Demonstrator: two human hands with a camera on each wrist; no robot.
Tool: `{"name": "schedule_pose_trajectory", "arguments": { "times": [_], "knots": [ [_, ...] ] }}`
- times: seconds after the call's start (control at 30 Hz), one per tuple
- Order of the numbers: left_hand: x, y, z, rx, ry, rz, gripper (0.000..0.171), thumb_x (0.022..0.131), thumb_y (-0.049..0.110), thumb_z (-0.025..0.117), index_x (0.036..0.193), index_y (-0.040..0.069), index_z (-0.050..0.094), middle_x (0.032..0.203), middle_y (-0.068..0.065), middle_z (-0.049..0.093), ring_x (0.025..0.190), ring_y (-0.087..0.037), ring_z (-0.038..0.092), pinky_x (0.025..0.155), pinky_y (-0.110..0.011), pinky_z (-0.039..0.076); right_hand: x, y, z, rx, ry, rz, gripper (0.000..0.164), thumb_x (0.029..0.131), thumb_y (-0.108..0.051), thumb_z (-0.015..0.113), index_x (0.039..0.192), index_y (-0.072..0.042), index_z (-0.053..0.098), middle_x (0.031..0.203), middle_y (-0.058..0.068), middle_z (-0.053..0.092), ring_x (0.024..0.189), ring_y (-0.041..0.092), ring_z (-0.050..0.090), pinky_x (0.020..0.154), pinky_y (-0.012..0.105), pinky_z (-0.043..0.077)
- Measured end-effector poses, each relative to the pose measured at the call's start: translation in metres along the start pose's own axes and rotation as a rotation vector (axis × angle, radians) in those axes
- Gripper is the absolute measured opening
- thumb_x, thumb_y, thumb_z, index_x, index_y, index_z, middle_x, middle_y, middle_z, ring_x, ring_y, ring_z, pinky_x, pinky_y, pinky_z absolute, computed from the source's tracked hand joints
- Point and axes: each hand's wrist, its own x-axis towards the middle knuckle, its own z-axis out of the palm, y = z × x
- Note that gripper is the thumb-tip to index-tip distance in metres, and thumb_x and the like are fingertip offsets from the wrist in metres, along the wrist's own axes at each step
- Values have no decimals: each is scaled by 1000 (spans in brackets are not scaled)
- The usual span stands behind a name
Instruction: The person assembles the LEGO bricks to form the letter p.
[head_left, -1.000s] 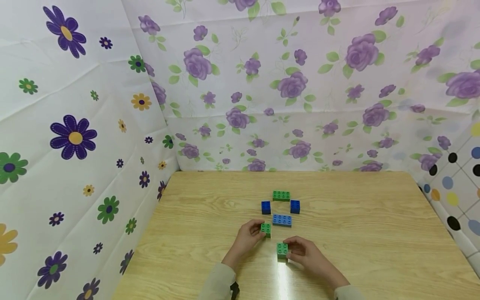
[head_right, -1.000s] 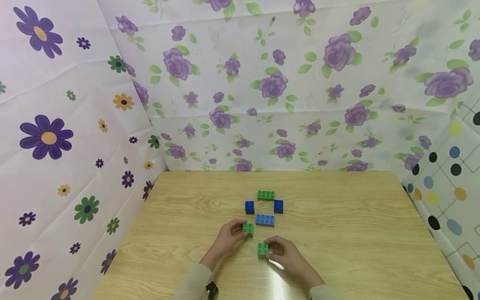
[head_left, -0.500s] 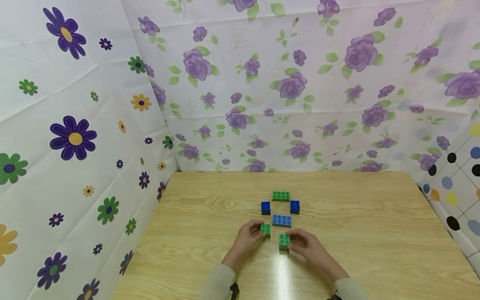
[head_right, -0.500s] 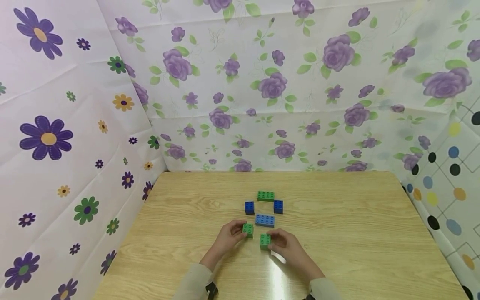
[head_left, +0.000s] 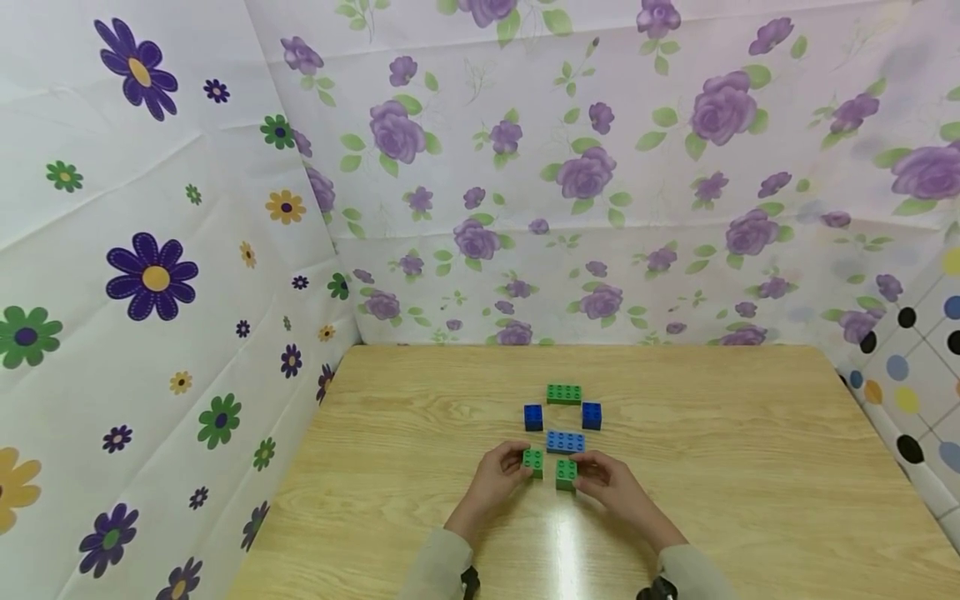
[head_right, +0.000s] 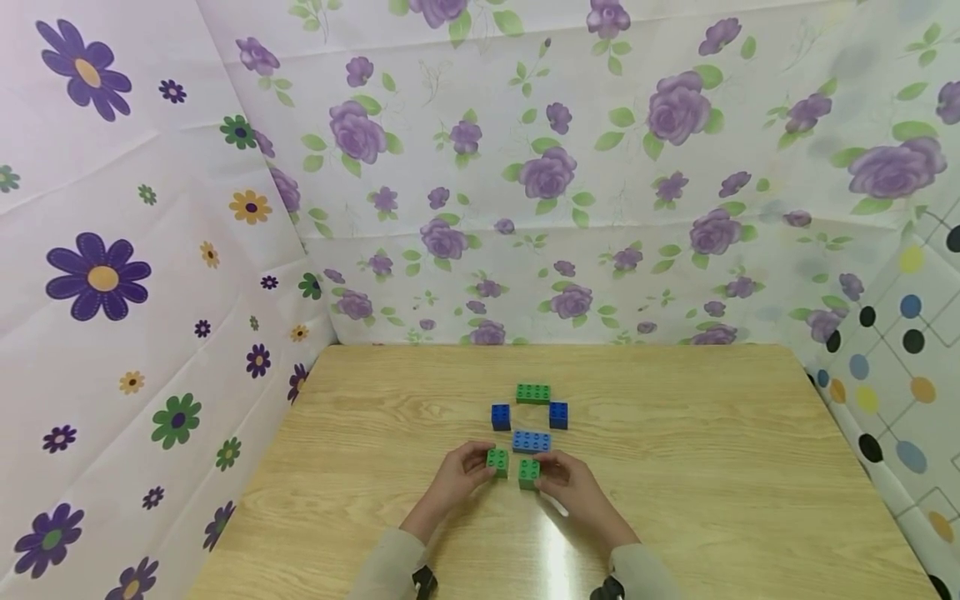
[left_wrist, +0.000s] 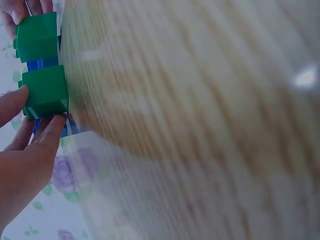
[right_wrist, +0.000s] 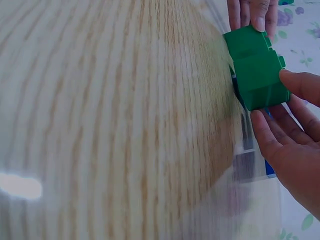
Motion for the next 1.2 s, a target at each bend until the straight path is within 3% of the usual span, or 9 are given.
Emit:
{"name": "schedule_pose_trajectory", "arguments": {
  "times": [0.23,0.6,0.8,0.9,1.2],
  "knots": [
    [0,1,0,-29,-11,-19,38,89,-10,61,126,-13,52,125,-27,54,121,-41,51,101,-46,46,1,2,0,-9,2,-10,41,92,-13,66,130,0,54,130,20,55,118,34,55,92,29,53],
    [8,-27,0,-58,-18,-44,42,90,-5,64,130,-7,52,130,-21,52,126,-37,48,105,-43,44,1,-6,0,54,-30,6,44,94,-9,64,133,4,49,134,25,50,124,40,49,95,32,52],
    [9,-27,-1,-51,-5,-63,39,90,-1,65,127,-5,54,129,-17,54,125,-35,49,103,-39,46,-2,-15,0,66,-42,19,44,94,-5,62,133,8,47,134,27,49,124,43,47,95,34,51],
    [8,-26,-1,-46,1,-72,38,90,1,65,127,-3,55,129,-17,55,125,-34,49,102,-38,47,2,-2,0,66,-30,13,45,93,-8,64,133,5,48,134,25,50,124,40,49,95,33,52],
    [8,-17,-3,-55,18,-54,39,91,3,65,128,-2,55,129,-14,55,124,-32,50,99,-32,49,2,1,0,50,-27,9,46,94,-12,64,134,3,49,135,23,50,124,38,49,95,30,51]
  ]
}}
